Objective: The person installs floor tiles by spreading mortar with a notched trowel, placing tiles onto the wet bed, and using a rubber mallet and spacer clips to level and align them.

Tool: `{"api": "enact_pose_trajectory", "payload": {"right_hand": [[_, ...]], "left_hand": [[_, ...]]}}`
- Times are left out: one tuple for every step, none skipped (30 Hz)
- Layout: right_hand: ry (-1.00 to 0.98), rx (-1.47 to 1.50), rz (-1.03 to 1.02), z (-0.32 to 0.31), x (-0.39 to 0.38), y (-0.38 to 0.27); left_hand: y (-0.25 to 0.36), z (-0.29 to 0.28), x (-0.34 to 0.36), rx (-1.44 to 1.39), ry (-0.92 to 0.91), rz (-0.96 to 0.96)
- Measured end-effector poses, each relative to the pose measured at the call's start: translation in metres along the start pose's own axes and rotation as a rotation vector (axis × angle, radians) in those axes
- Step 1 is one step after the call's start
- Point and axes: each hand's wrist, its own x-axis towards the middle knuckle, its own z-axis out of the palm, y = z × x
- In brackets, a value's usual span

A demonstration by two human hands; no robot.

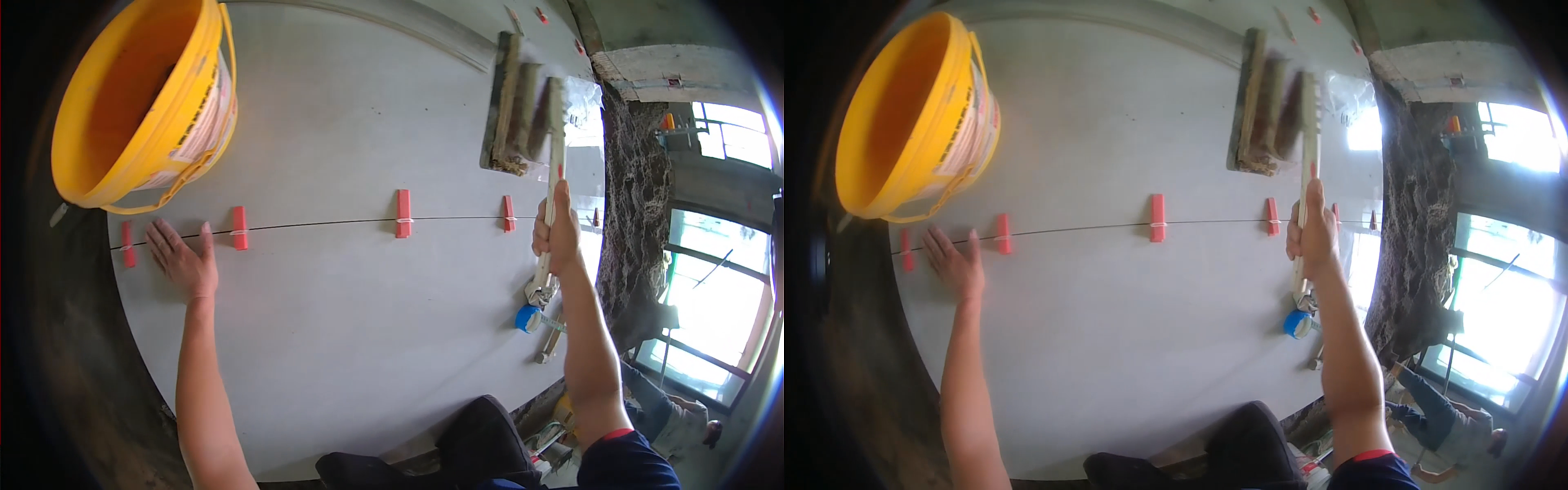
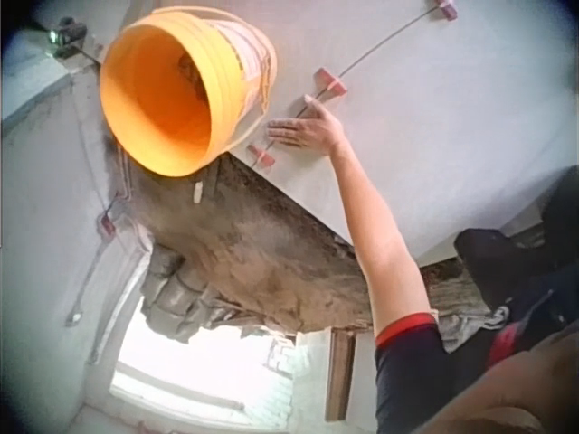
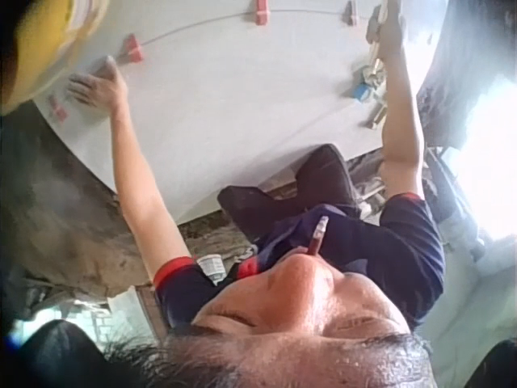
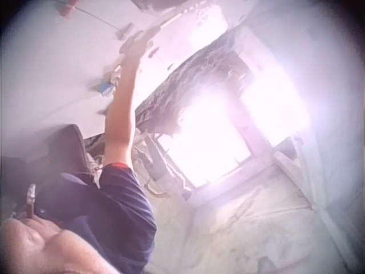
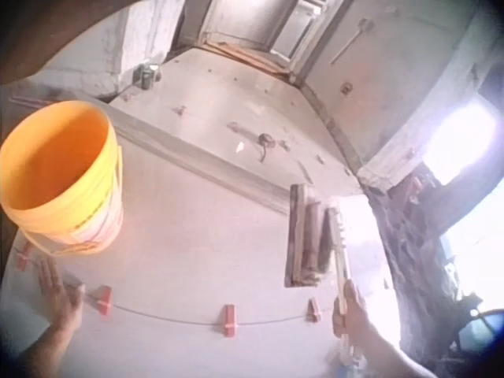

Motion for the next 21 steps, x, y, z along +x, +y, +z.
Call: {"api": "enact_pose_trajectory", "payload": {"right_hand": [[0.09, -0.014, -0.062, -0.006, 0.008, 0.017], [0.177, -0.027, -0.128, -0.005, 0.016, 0.035], [0.202, -0.125, -0.017, 0.007, 0.029, 0.041], [0.221, -0.222, 0.096, 0.016, 0.041, 0.047], [0.104, -0.19, 0.156, 0.013, 0.053, 0.044], [-0.014, -0.156, 0.216, 0.013, 0.06, 0.038], [-0.086, -0.087, 0.238, 0.01, 0.064, 0.032], [-0.161, -0.017, 0.261, 0.01, 0.06, 0.023], [-0.224, 0.036, 0.159, 0.004, 0.05, 0.019], [-0.216, 0.039, 0.155, -0.004, 0.053, 0.038], [0.042, -0.181, -0.242, -0.028, 0.06, 0.068], [0.292, -0.405, -0.632, -0.047, 0.065, 0.098], [0.354, -0.558, -0.653, -0.041, 0.059, 0.131], [0.43, -0.718, -0.674, -0.032, 0.046, 0.159], [0.403, -0.784, -0.609, -0.023, 0.037, 0.185], [0.377, -0.849, -0.541, -0.022, 0.039, 0.203], [0.409, -0.883, -0.524, -0.037, 0.056, 0.218], [0.433, -0.912, -0.503, -0.05, 0.074, 0.228], [0.417, -0.867, -0.513, -0.061, 0.093, 0.223], [0.433, -0.871, -0.456, -0.07, 0.112, 0.21], [0.425, -0.873, -0.41, -0.076, 0.13, 0.193]], "left_hand": [[0.005, -0.002, 0.003, 0.006, -0.008, -0.004], [0.006, -0.002, 0.006, -0.003, -0.007, 0.004], [0.006, 0.0, 0.006, 0.004, -0.006, 0.002], [0.009, 0.002, 0.005, 0.005, -0.006, -0.003], [0.008, 0.005, 0.006, 0.013, 0.014, 0.012], [0.007, 0.005, 0.006, 0.01, 0.013, 0.015], [0.006, 0.006, 0.005, 0.008, 0.024, 0.025], [0.004, 0.007, 0.003, 0.01, 0.032, 0.036], [-0.002, 0.01, 0.003, 0.015, 0.055, 0.04], [-0.007, 0.011, 0.002, 0.008, 0.059, 0.044], [0.001, 0.017, 0.003, -0.001, 0.034, 0.035], [0.006, 0.019, 0.003, 0.003, 0.011, 0.023], [0.0, 0.015, 0.003, 0.018, 0.047, 0.042], [-0.01, 0.016, 0.004, 0.08, 0.05, 0.044], [-0.023, 0.018, 0.004, 0.087, 0.09, 0.069], [-0.03, 0.021, 0.004, 0.093, 0.13, 0.094], [-0.025, 0.023, 0.003, 0.063, 0.134, 0.101], [-0.022, 0.023, 0.003, 0.103, 0.104, 0.094], [-0.022, 0.024, 0.003, 0.154, 0.071, 0.088], [-0.023, 0.026, 0.004, 0.147, 0.074, 0.095], [-0.026, 0.028, 0.005, 0.164, 0.067, 0.097]]}}
